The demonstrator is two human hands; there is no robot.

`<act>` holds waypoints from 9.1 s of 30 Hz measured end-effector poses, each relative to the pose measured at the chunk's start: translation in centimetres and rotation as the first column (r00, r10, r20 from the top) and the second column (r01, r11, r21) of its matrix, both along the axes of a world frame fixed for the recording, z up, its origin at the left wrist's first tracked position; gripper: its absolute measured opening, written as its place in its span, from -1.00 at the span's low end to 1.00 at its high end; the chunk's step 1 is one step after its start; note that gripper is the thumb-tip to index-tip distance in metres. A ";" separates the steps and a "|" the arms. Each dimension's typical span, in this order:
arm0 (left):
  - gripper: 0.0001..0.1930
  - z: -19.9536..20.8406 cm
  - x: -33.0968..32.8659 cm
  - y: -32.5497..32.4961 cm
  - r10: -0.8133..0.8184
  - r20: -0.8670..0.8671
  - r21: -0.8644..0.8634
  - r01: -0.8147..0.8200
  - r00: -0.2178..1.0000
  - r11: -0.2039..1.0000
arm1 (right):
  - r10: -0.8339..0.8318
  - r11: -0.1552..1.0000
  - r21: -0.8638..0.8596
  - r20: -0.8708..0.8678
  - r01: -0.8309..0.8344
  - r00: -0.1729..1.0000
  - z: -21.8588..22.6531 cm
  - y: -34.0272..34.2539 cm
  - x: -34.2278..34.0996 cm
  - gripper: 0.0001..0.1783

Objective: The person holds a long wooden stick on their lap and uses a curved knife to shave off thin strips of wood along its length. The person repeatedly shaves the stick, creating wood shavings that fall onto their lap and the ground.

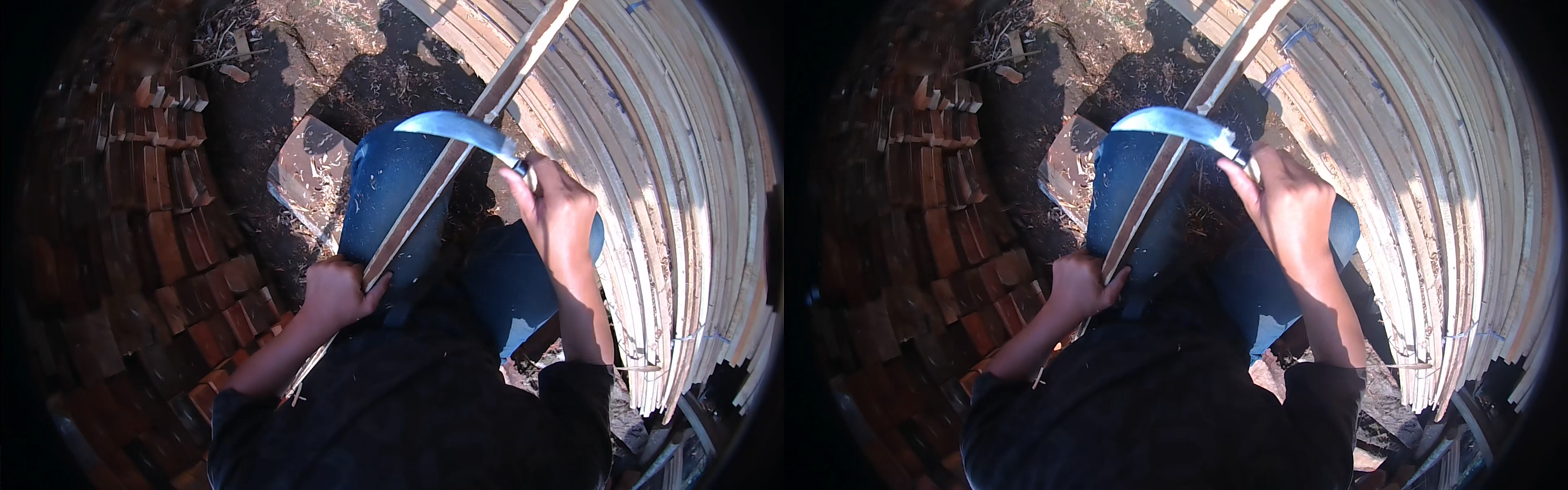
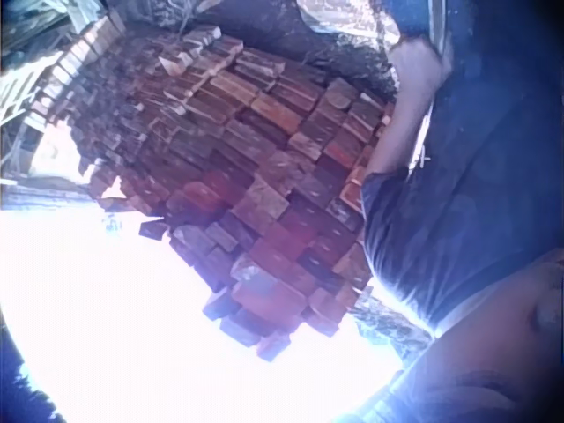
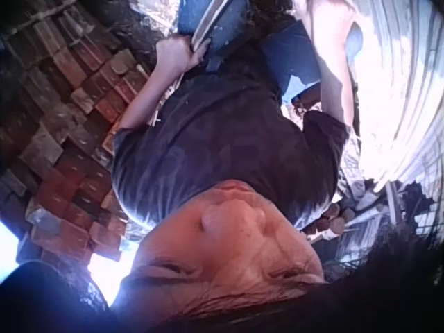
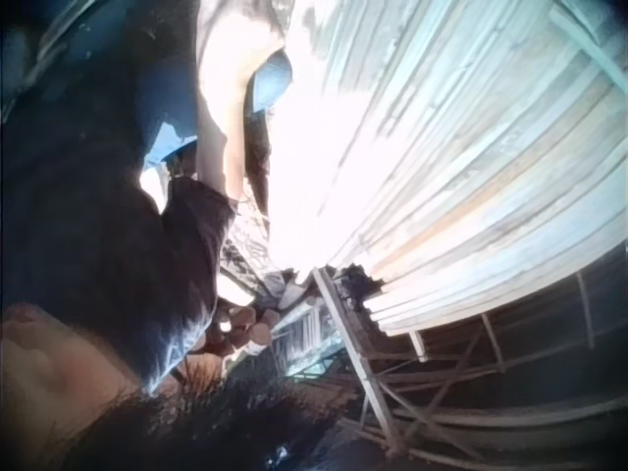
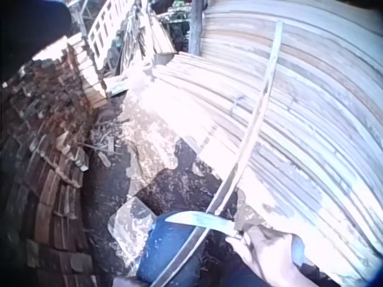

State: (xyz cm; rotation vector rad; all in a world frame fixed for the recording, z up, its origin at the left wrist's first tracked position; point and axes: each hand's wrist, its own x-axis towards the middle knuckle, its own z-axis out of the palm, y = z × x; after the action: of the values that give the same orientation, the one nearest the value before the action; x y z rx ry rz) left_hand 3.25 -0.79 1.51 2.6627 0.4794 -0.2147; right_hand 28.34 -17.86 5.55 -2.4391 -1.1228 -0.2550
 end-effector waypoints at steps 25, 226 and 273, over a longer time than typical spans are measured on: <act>-0.49 0.4 0.1 0.8 -0.012 -0.021 -0.028 0.011 1.000 1.000 | -0.115 0.990 0.057 -0.177 0.127 0.977 -1.6 -0.7 0.7 -0.67; -0.55 -0.9 -1.1 1.6 0.116 0.080 -0.308 -0.086 0.990 0.948 | -0.165 0.985 -0.013 -0.325 0.169 0.931 -3.1 -2.2 -3.9 -0.77; -0.46 -0.9 -0.4 0.4 0.092 0.070 -0.101 -0.085 0.993 0.991 | 0.057 0.998 0.050 -0.600 -0.034 0.798 -4.3 0.4 -10.7 -0.67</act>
State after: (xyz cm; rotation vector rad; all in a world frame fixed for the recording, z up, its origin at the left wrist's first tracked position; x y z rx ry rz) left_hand 2.90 -0.35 0.60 2.5380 0.5472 -0.1093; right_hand 17.62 -17.49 1.22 -2.1993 -0.8645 0.4904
